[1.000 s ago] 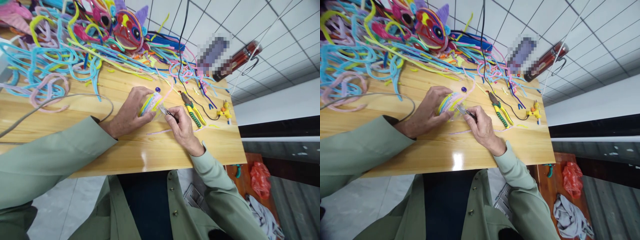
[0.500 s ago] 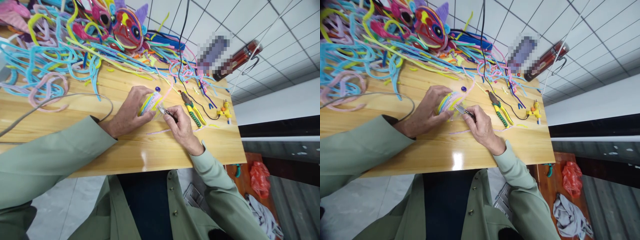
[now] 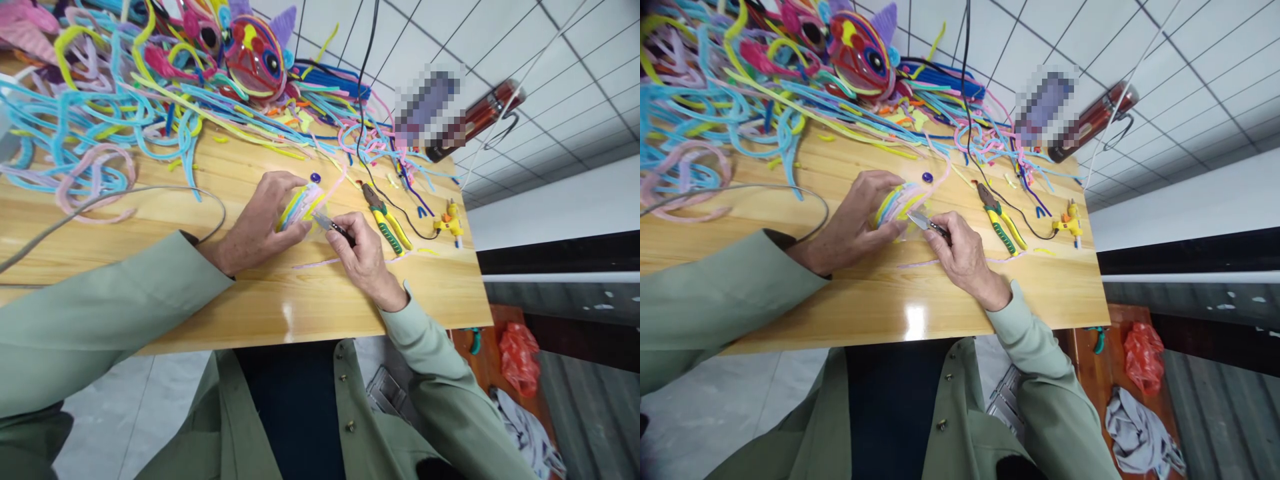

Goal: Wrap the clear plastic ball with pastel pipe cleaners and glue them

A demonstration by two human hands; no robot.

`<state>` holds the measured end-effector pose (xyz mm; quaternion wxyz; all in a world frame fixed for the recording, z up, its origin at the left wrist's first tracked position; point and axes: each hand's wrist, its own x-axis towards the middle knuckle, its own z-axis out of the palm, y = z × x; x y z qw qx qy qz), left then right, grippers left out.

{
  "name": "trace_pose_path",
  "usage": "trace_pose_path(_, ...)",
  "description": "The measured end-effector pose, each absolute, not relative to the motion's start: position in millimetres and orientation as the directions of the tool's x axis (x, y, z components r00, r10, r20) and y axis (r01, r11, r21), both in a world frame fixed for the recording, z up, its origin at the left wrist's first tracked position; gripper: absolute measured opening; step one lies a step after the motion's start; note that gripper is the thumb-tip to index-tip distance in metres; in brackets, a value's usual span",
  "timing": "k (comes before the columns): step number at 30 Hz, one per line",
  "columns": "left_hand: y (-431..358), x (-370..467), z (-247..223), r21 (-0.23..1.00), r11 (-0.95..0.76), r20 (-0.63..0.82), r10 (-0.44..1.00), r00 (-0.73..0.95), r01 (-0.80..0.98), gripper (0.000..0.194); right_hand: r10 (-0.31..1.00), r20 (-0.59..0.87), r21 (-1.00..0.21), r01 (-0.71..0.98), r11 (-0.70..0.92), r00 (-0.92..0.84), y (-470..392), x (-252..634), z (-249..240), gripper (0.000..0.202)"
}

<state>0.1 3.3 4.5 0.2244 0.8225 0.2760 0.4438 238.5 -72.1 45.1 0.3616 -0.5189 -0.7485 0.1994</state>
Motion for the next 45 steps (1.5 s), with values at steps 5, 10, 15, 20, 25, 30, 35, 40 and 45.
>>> trace_pose_path(5, 4.0, 0.0, 3.6, 0.597, -0.756, 0.612, 0.645, 0.458, 0.268, 0.05, 0.913, 0.358, -0.668, 0.628, 0.398, -0.198, -73.2, 238.2, 44.5, 0.012)
trace_pose_path(10, 3.8, -0.4, 4.7, 0.607, -0.753, 0.606, 0.646, 0.465, 0.254, 0.052, 0.909, 0.363, -0.65, 0.643, 0.405, -0.205, -73.2, 237.0, 44.3, 0.013)
trace_pose_path(15, 3.4, -0.7, 6.0, 0.609, -0.75, 0.602, 0.649, 0.465, 0.258, 0.051, 0.906, 0.363, -0.634, 0.655, 0.411, -0.217, -72.3, 236.7, 46.7, 0.013)
trace_pose_path(20, 3.4, -0.8, 4.7, 0.599, -0.753, 0.605, 0.648, 0.462, 0.272, 0.051, 0.913, 0.366, -0.658, 0.644, 0.389, -0.178, -73.3, 238.8, 46.2, 0.013)
trace_pose_path(25, 3.2, -0.7, 6.4, 0.613, -0.748, 0.601, 0.65, 0.465, 0.253, 0.05, 0.903, 0.379, -0.649, 0.637, 0.415, -0.202, -72.7, 237.2, 46.9, 0.011)
trace_pose_path(30, 3.0, -0.9, 7.2, 0.62, -0.745, 0.599, 0.652, 0.465, 0.246, 0.05, 0.912, 0.36, -0.661, 0.636, 0.399, -0.197, -72.6, 236.5, 46.8, 0.012)
trace_pose_path(35, 2.9, -1.0, 6.3, 0.633, -0.73, 0.579, 0.668, 0.468, 0.259, 0.053, 0.91, 0.378, -0.671, 0.627, 0.395, -0.169, -72.9, 236.8, 46.2, 0.013)
trace_pose_path(40, 2.4, -0.5, 7.3, 0.64, -0.72, 0.571, 0.679, 0.461, 0.267, 0.052, 0.905, 0.37, -0.631, 0.658, 0.411, -0.21, -71.8, 234.6, 48.8, 0.012)
trace_pose_path(45, 1.5, -0.1, 9.1, 0.662, -0.704, 0.558, 0.692, 0.458, 0.257, 0.052, 0.912, 0.363, -0.642, 0.658, 0.394, -0.193, -72.4, 236.2, 47.6, 0.016)
